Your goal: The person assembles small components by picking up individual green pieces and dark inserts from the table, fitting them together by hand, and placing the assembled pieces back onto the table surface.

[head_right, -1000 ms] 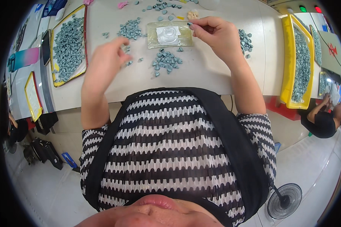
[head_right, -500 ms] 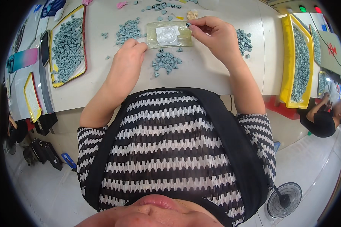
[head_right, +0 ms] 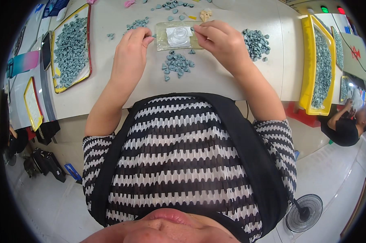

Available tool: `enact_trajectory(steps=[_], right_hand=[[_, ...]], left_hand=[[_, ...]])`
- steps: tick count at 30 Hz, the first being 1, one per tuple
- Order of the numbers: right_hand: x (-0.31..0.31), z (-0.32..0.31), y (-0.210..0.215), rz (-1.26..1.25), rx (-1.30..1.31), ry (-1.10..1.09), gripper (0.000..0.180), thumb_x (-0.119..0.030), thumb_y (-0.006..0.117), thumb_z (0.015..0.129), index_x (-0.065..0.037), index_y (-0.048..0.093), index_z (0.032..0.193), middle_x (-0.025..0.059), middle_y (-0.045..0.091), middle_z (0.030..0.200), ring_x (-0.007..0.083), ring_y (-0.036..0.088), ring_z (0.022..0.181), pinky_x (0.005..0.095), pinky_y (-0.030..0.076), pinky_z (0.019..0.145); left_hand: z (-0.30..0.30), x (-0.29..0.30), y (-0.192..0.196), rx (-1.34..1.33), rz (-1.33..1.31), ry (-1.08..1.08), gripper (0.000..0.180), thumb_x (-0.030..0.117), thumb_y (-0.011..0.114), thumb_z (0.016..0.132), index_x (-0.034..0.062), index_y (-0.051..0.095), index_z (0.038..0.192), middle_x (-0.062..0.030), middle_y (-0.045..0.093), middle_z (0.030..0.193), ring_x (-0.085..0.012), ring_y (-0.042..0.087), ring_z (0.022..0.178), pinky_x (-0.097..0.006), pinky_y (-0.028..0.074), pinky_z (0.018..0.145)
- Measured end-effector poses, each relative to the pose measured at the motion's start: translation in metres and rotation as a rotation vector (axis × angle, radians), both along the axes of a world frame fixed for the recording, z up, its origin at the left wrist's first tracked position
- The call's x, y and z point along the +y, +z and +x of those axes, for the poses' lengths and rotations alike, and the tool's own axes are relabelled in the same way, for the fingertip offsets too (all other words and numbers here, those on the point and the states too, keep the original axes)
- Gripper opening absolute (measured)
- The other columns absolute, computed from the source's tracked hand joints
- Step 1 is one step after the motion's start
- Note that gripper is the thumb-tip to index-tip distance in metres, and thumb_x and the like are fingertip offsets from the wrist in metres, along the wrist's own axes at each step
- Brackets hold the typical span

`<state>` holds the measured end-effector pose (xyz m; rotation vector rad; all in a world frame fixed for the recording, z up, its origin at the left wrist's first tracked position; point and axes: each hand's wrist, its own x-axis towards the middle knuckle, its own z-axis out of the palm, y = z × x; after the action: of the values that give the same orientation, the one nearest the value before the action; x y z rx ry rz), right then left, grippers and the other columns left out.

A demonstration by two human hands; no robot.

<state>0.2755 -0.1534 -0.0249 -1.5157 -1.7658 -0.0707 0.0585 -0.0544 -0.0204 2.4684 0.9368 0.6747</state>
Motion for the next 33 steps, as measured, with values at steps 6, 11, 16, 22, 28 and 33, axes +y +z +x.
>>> enact_trajectory(steps=[6,11,16,22,28,33], right_hand=[[-0.001,-0.001,-0.003,0.084,-0.277,0.145,0.032,-0.004,0.072,0.071,-0.003,0.068,0.102,0.0056,0.065,0.09,0.0218,0.062,0.076,0.0316,0.052,0.066],[0.002,-0.001,-0.001,0.09,-0.314,0.2,0.042,0.004,0.073,0.06,0.002,0.066,0.101,0.0087,0.064,0.09,0.022,0.061,0.071,0.0317,0.05,0.061],[0.001,-0.003,0.001,0.066,-0.326,0.192,0.042,0.003,0.072,0.061,0.002,0.066,0.102,0.0087,0.064,0.09,0.0218,0.061,0.07,0.0318,0.05,0.06],[0.002,0.0,-0.001,0.059,-0.352,0.162,0.034,-0.007,0.068,0.07,-0.002,0.067,0.103,0.0068,0.063,0.091,0.022,0.061,0.075,0.0323,0.051,0.064],[0.001,-0.007,-0.003,0.083,-0.105,0.069,0.024,-0.006,0.073,0.073,-0.002,0.07,0.096,0.0072,0.065,0.085,0.0199,0.062,0.072,0.0284,0.051,0.059],[-0.003,-0.018,0.008,-0.296,0.635,-0.024,0.017,-0.007,0.071,0.081,0.0,0.07,0.096,0.0059,0.069,0.081,0.0109,0.062,0.07,0.0245,0.051,0.061]], left_hand=[[0.007,-0.006,0.004,-0.194,-0.385,-0.057,0.015,0.007,0.063,0.087,0.0013,0.067,0.101,-0.0082,0.064,0.085,-0.0147,0.06,0.07,-0.027,0.049,0.063],[0.006,-0.01,0.014,-0.284,-0.541,-0.093,0.018,0.005,0.062,0.088,0.003,0.069,0.104,-0.0029,0.063,0.086,-0.0083,0.058,0.072,-0.022,0.047,0.064],[0.007,-0.011,0.014,-0.389,-0.682,-0.108,0.018,0.003,0.06,0.089,0.0006,0.068,0.105,-0.003,0.062,0.09,-0.0081,0.056,0.079,-0.021,0.046,0.072],[0.009,-0.012,0.011,-0.502,-0.757,-0.111,0.018,0.002,0.061,0.09,-0.0026,0.066,0.107,-0.0038,0.062,0.1,-0.0081,0.057,0.086,-0.021,0.046,0.076],[0.008,-0.012,0.015,-0.473,-0.854,-0.087,0.02,0.005,0.063,0.09,-0.0052,0.065,0.107,-0.0052,0.067,0.092,-0.0092,0.06,0.083,-0.022,0.049,0.076],[0.011,-0.016,0.009,-0.454,-0.77,-0.116,0.021,0.011,0.062,0.092,-0.0044,0.065,0.107,-0.0061,0.068,0.089,-0.01,0.062,0.082,-0.023,0.05,0.075]])
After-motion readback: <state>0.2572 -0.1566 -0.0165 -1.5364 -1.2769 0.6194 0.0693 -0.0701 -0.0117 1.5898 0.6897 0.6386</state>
